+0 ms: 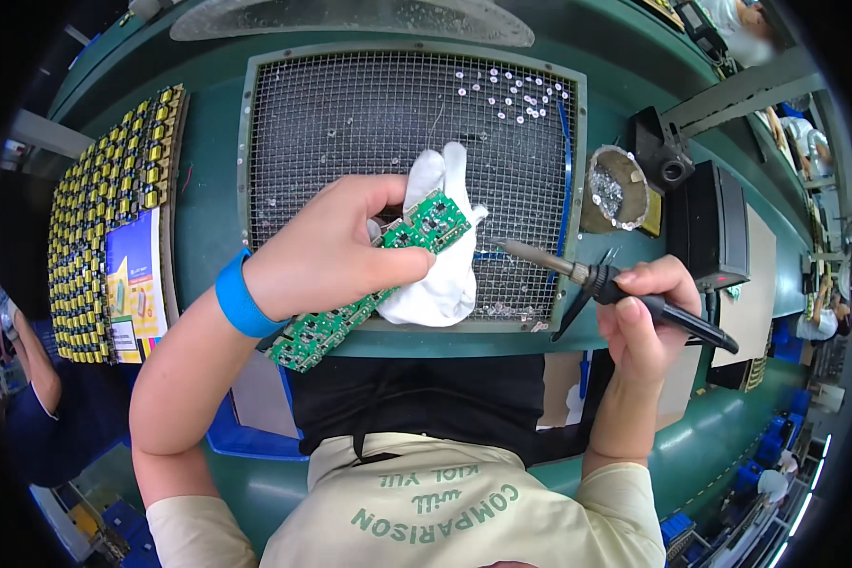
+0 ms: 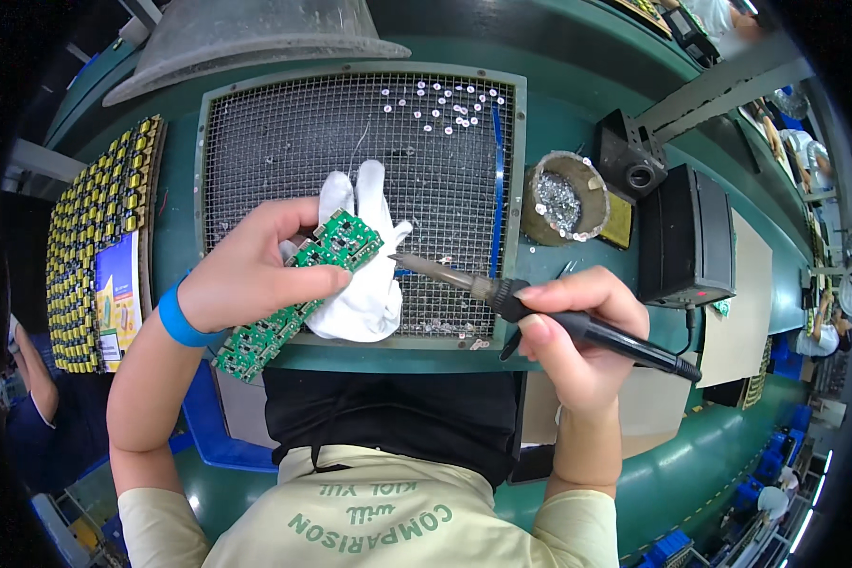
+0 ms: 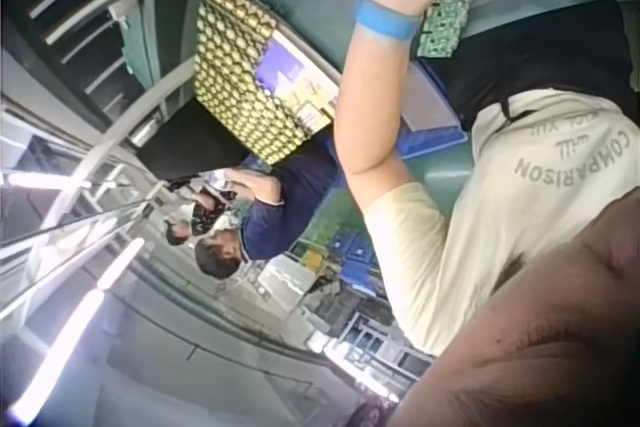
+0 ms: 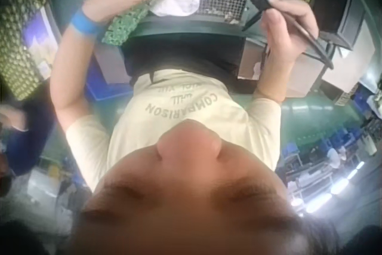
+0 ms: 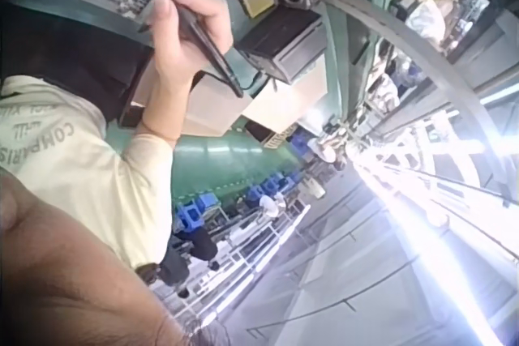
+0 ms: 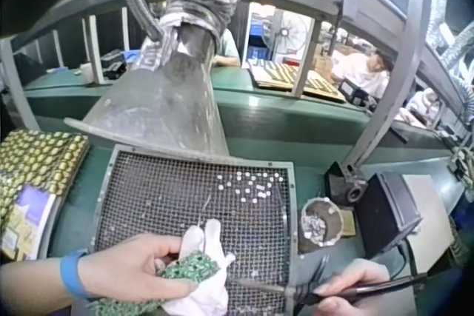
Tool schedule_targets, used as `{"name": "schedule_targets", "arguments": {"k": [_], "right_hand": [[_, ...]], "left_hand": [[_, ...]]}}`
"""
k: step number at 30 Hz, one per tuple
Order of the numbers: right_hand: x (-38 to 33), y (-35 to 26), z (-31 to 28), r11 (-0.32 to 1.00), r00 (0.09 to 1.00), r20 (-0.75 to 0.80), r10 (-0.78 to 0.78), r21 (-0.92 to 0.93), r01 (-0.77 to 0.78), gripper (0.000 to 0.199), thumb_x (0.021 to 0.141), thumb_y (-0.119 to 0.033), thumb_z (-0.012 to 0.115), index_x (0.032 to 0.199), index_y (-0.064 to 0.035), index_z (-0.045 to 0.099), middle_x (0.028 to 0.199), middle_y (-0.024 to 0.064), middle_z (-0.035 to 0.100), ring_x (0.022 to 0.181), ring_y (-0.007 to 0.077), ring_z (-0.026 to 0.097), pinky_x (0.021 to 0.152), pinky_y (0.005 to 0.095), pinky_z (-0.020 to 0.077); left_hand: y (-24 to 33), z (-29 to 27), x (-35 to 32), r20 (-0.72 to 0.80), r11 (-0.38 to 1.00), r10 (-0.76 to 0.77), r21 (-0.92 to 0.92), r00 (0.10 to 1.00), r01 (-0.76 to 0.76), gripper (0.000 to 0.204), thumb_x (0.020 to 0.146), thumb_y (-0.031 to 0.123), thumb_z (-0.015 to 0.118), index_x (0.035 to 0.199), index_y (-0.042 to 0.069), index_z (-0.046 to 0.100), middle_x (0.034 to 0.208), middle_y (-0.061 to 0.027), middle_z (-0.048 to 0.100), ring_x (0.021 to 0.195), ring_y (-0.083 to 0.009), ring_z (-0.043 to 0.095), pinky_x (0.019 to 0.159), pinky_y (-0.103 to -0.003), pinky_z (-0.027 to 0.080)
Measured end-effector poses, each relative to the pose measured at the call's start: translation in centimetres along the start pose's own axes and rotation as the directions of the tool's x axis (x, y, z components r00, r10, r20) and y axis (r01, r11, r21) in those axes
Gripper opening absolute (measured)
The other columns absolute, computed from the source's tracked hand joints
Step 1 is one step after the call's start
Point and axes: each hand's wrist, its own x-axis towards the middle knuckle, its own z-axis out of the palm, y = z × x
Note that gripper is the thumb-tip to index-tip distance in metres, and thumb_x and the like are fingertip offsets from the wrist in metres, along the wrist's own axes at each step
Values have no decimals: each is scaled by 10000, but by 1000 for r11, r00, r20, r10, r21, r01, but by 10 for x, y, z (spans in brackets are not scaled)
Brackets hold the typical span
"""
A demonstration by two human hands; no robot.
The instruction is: Soldering electronic components onto a printed circuit board at a manual assembly station.
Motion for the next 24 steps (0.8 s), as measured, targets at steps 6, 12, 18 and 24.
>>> {"name": "schedule_targets", "arguments": {"k": [6, 12, 18, 24], "right_hand": [[-4, 24, 41, 978, 989, -146, 25, 209, 7, 327, 882, -80, 641, 1150, -11, 468, 853, 114, 577, 645, 166, 599, 569, 259, 510], [-7, 20, 101, 989, 968, -223, 120, 112, -97, 719, 799, 126, 640, 1385, -77, 276, 1193, 146, 492, 974, 229, 644, 844, 334, 567], [-2, 21, 109, 978, 947, -274, 167, 168, -124, 771, 785, 177, 621, 1408, -73, 240, 1260, 157, 446, 984, 203, 644, 842, 289, 565], [5, 20, 105, 984, 950, -278, 144, 138, -109, 756, 791, 163, 628, 1405, -66, 251, 1266, 166, 453, 984, 200, 648, 828, 276, 565]], "left_hand": [[2, 2, 0, -16, 998, 16, 63, 1000, -15, 293, 797, 61, 648, 1072, -36, 620, 946, -32, 650, 850, -74, 594, 750, -254, 504], [4, 4, -5, -35, 999, -22, -32, 999, 21, 241, 832, 79, 652, 1046, -30, 630, 918, -14, 651, 835, -57, 583, 721, -245, 495], [-4, 1, -6, -8, 994, -43, -106, 999, 42, 214, 856, 88, 641, 1035, -28, 636, 886, -3, 652, 789, -38, 572, 682, -232, 486], [-7, -1, -6, 56, 996, -18, -86, 998, 23, 211, 860, 90, 639, 1035, -28, 638, 878, -4, 654, 773, -40, 568, 681, -226, 486]]}}
